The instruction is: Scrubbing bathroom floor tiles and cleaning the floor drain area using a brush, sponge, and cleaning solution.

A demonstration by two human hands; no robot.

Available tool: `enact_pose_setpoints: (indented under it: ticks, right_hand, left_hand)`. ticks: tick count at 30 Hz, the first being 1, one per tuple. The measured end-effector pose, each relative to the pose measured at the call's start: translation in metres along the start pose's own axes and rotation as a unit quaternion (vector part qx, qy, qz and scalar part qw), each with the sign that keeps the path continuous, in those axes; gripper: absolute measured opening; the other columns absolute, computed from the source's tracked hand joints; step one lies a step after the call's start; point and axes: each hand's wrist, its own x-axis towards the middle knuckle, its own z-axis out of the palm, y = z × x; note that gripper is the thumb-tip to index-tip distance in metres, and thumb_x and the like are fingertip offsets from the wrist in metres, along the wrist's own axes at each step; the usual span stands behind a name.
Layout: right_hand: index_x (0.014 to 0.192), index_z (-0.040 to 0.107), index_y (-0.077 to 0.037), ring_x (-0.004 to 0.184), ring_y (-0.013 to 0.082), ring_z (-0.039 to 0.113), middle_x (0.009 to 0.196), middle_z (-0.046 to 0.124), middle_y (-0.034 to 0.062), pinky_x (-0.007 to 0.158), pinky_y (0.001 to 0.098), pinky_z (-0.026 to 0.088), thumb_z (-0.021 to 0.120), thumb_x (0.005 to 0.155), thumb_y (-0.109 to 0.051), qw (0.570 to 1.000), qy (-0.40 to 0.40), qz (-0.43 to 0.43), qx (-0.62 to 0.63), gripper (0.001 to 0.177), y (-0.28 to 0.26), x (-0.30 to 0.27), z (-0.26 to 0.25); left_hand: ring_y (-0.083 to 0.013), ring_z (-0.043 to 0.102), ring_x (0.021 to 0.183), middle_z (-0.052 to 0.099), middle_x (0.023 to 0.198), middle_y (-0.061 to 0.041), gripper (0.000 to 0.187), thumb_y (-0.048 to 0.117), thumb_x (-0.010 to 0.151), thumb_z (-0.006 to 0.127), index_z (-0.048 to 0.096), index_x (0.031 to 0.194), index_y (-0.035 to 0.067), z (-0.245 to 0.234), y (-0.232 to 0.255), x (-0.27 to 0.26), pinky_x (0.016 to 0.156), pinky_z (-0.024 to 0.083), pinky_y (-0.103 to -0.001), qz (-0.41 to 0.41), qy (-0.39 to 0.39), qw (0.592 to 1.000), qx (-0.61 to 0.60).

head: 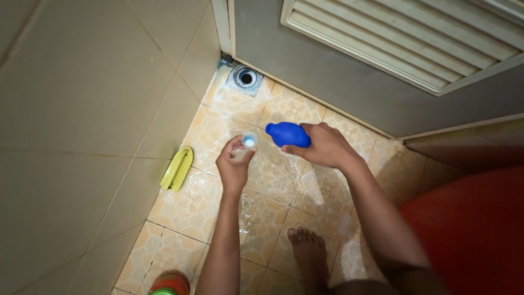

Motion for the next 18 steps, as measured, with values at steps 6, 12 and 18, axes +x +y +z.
enact_pose_setpoints:
  ticks: [6, 12, 18]
  right_hand:
    - [0.095, 0.076, -0.009, 0.071, 0.0335, 0.072, 0.074, 0.073, 0.0159, 0.070, 0.0458, 0.054, 0.076, 0.074, -0.063, 0.997, 0.005, -0.028, -0.076, 0.057, -0.016, -0.001, -0.008]
    - [0.094, 0.074, -0.009, 0.076, 0.0336, 0.072, 0.073, 0.073, 0.0143, 0.073, 0.0467, 0.054, 0.075, 0.077, -0.063, 0.989, -0.022, -0.050, -0.137, 0.057, -0.027, 0.004, -0.008]
    - [0.100, 0.072, -0.011, 0.086, 0.0321, 0.073, 0.081, 0.075, 0.0132, 0.082, 0.0479, 0.053, 0.073, 0.079, -0.064, 0.981, -0.056, -0.040, -0.180, 0.057, -0.037, 0.008, -0.003]
  left_hand:
    - [-0.0152, 0.066, 0.090, 0.074, 0.104, -0.005, 0.042, 0.004, 0.075, 0.090, 0.074, 0.114, 0.005, 0.000, 0.009, -0.006, 0.085, 0.052, -0.031, 0.123, 0.048, 0.991, 0.031]
    - [-0.0167, 0.066, 0.088, 0.073, 0.102, -0.007, 0.043, 0.004, 0.071, 0.091, 0.075, 0.111, 0.006, -0.001, 0.013, -0.007, 0.081, 0.055, -0.033, 0.128, 0.072, 0.988, 0.056]
    - [-0.0166, 0.065, 0.086, 0.074, 0.101, -0.007, 0.043, 0.003, 0.070, 0.092, 0.075, 0.109, 0.006, -0.002, 0.011, -0.005, 0.078, 0.055, -0.033, 0.148, 0.085, 0.984, 0.056]
